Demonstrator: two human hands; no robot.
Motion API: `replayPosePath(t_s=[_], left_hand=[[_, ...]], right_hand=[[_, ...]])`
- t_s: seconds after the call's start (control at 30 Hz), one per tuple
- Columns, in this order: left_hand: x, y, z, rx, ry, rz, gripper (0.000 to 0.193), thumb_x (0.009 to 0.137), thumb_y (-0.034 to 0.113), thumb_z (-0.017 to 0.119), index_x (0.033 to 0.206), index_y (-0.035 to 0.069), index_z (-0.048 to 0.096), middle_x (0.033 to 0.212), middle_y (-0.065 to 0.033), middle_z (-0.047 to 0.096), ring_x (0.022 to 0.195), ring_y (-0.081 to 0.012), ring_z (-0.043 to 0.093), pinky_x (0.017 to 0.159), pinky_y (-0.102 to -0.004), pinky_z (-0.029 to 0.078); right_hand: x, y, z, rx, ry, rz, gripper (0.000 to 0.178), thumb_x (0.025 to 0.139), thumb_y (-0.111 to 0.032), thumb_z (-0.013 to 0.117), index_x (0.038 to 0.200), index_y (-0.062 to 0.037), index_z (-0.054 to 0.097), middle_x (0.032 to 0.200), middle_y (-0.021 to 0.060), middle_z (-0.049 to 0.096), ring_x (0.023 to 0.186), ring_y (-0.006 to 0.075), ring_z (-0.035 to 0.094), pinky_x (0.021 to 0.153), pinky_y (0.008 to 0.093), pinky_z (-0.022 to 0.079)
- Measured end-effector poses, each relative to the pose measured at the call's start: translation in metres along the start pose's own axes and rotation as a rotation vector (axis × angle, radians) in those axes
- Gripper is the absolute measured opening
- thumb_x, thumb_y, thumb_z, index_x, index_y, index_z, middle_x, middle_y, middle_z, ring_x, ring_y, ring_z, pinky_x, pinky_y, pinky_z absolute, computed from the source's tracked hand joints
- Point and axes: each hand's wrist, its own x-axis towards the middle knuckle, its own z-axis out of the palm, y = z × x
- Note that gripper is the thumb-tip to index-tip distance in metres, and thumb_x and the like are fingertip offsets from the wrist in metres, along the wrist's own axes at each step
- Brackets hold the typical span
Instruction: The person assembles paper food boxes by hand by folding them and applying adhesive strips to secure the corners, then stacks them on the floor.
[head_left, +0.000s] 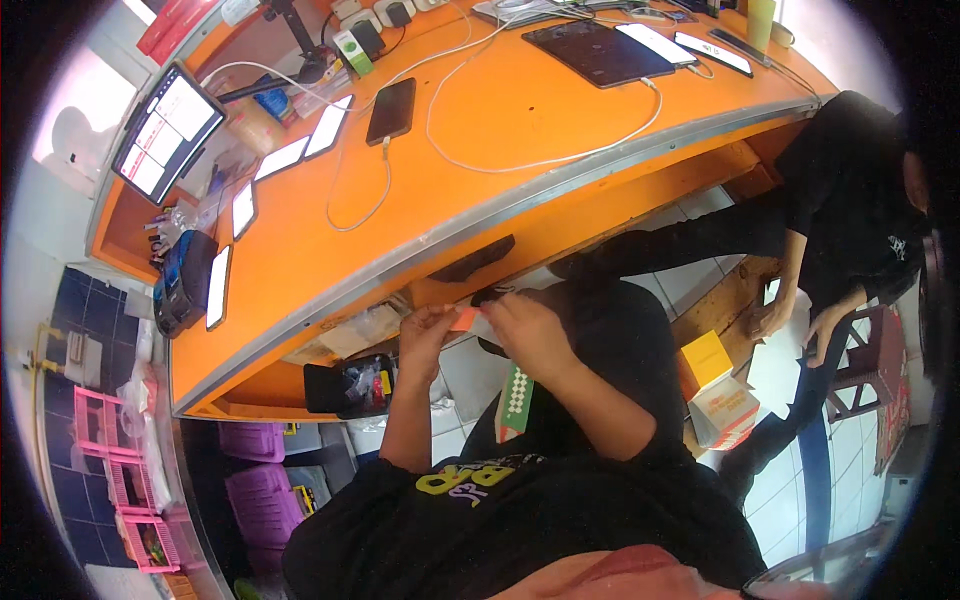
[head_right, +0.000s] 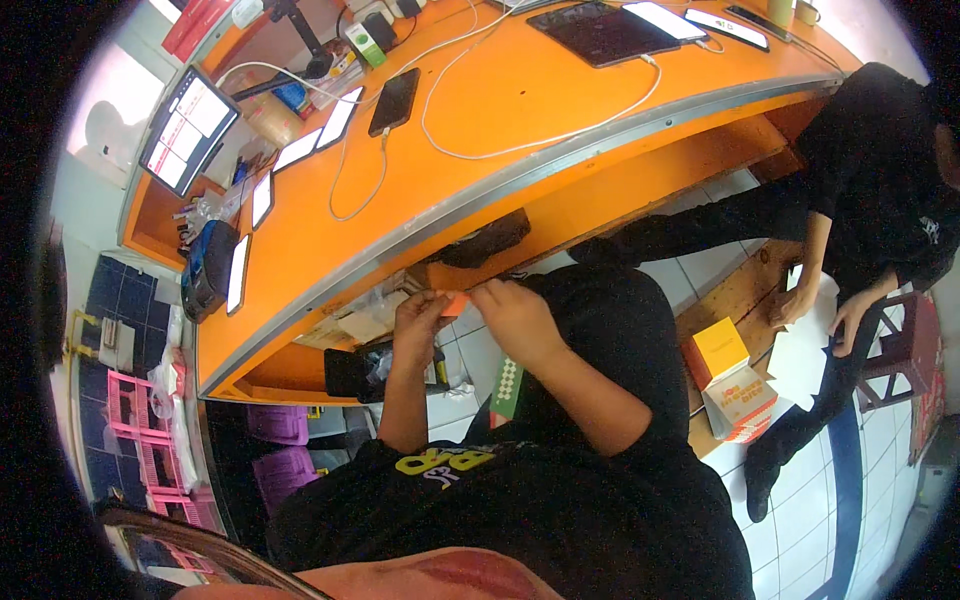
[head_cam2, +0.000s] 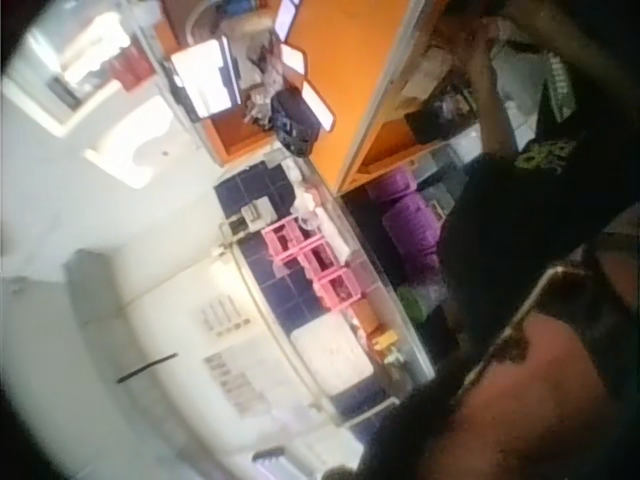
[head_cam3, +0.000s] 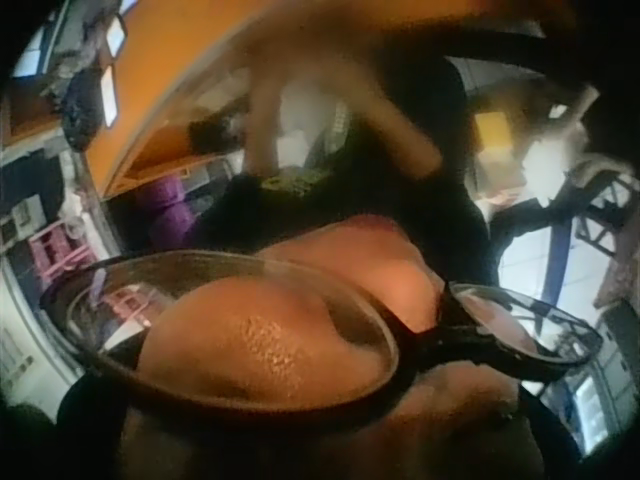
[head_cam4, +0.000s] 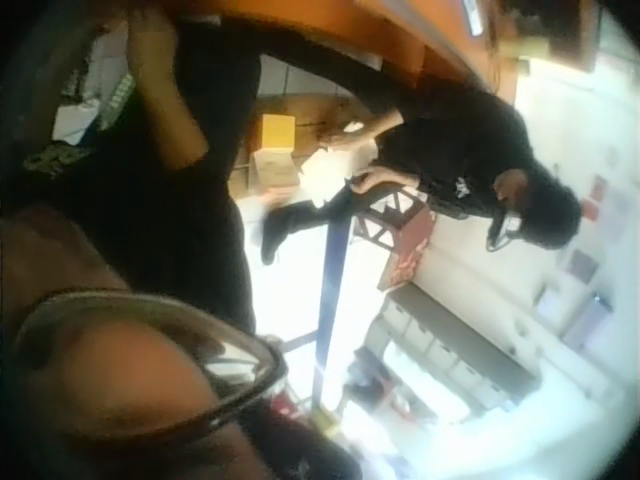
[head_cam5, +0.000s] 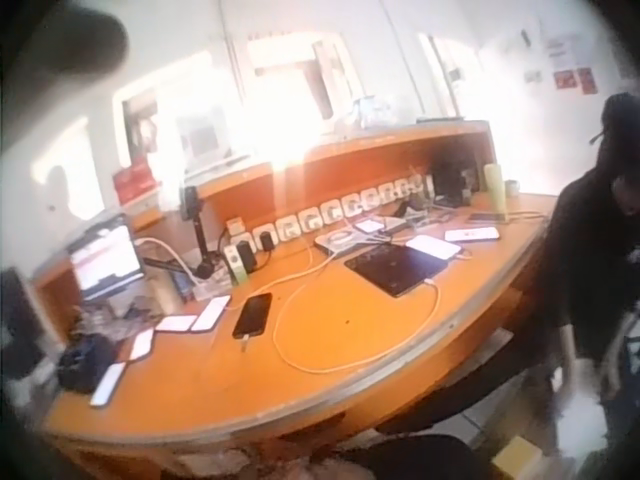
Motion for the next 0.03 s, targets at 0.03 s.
replayPosePath(t_s=[0.03], left_hand=[[0.0010,-0.0055,-0.0022,0.100,-0.007,0.095,0.057,0.081,0.053,0.069,0.107,0.003,0.061,0.097,-0.0132,0.067,0.084,-0.0232,0.066,0.083,-0.0408,0.054]], right_hand=[[-0.0002,-0.0006,0.0006,0.001,0.000,0.002,0.026,0.074,-0.011,0.062,0.100,-0.0071,0.056,0.095,0.0108,0.054,0.093,0.0285,0.059,0.075,0.0394,0.050]])
